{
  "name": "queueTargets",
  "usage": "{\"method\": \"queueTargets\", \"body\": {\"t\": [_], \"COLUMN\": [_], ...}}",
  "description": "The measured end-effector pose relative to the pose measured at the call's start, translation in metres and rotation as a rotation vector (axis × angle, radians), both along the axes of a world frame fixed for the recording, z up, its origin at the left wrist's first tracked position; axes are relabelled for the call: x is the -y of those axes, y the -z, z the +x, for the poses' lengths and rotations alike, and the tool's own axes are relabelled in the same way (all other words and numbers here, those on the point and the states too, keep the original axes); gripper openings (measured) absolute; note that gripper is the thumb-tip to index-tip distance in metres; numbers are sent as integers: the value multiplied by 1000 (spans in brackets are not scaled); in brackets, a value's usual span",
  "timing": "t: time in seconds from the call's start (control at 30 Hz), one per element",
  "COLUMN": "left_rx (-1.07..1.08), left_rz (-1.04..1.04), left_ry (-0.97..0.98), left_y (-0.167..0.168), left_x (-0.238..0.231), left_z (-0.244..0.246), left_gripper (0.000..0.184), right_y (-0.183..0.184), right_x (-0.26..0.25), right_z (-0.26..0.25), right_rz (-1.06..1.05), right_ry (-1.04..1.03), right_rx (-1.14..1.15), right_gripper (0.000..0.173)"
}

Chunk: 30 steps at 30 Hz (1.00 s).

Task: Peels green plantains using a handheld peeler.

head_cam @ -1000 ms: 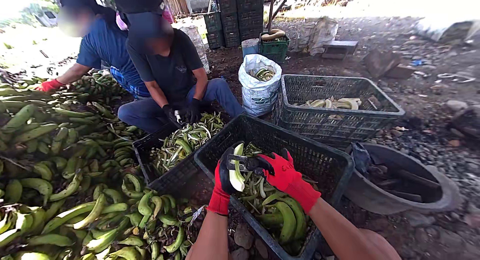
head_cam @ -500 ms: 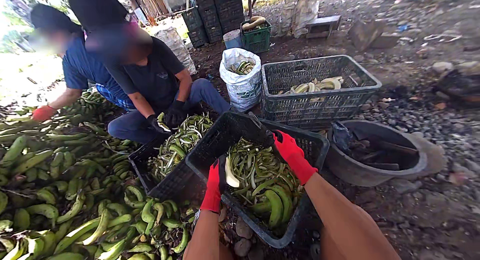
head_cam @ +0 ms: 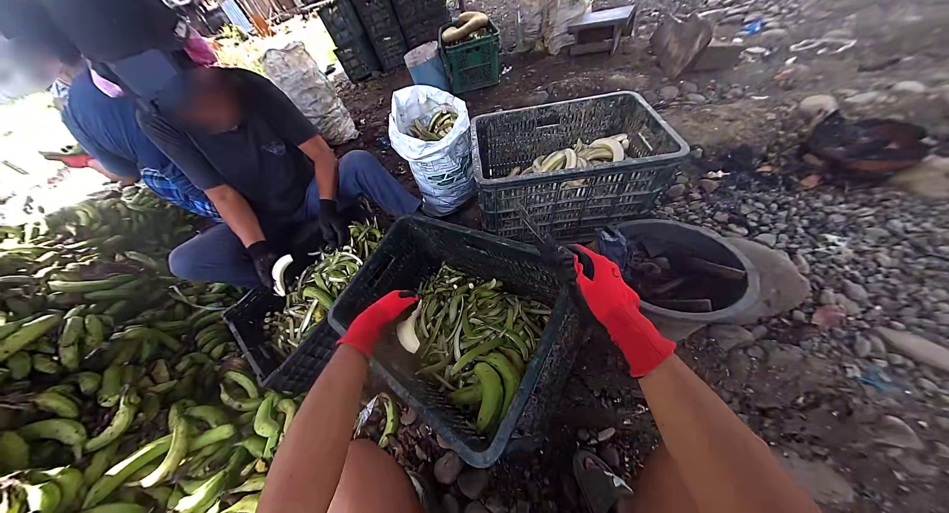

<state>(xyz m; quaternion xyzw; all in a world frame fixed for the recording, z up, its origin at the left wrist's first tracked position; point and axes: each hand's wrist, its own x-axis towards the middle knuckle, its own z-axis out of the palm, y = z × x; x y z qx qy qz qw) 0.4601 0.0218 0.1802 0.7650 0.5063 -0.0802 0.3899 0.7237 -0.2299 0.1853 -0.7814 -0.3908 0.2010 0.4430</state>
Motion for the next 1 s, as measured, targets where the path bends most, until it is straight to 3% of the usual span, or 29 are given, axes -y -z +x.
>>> {"method": "queueTargets", "body": {"t": [0.13,0.23,0.3,0.37,0.43,0.53,0.6,0.67,0.73,0.83,0.93,1.0], "left_rx": [383,905,967,865,578,-43,-336,-471,-542,-414,-464,-493], "left_rz": [-92,-133,-124,-27,176,268,252,236,206,233,167,163], "left_ry": [-147,-149,-191,-192,-133,237,522,727,958,1196,1245,1174], "left_y": [9,-47,-94,-108,-110,-76,-26,23,31,41,58,73], "left_x": [-6,-10,-19,-34,-27,26,60,91,117,119,112,116], "left_z": [15,96,144,171,177,139,109,82,71,62,68,77], "left_gripper": [34,38,42,52,59,58,54,44,63,75,80,72], "right_y": [-13,-16,-12,-7,3,31,36,37,37,35,31,32], "right_x": [15,32,40,49,60,85,89,88,83,84,83,81], "right_z": [4,14,23,38,54,57,59,59,59,55,47,41], "right_rz": [-130,-66,-11,-60,-69,-31,-74,-103,-125,-97,-38,-35], "right_ry": [-18,34,85,148,169,163,206,218,209,170,106,76], "right_rx": [-55,-46,-23,-20,-6,-1,-5,11,52,65,62,53], "right_gripper": [40,43,43,43,40,46,48,47,45,44,44,42]}}
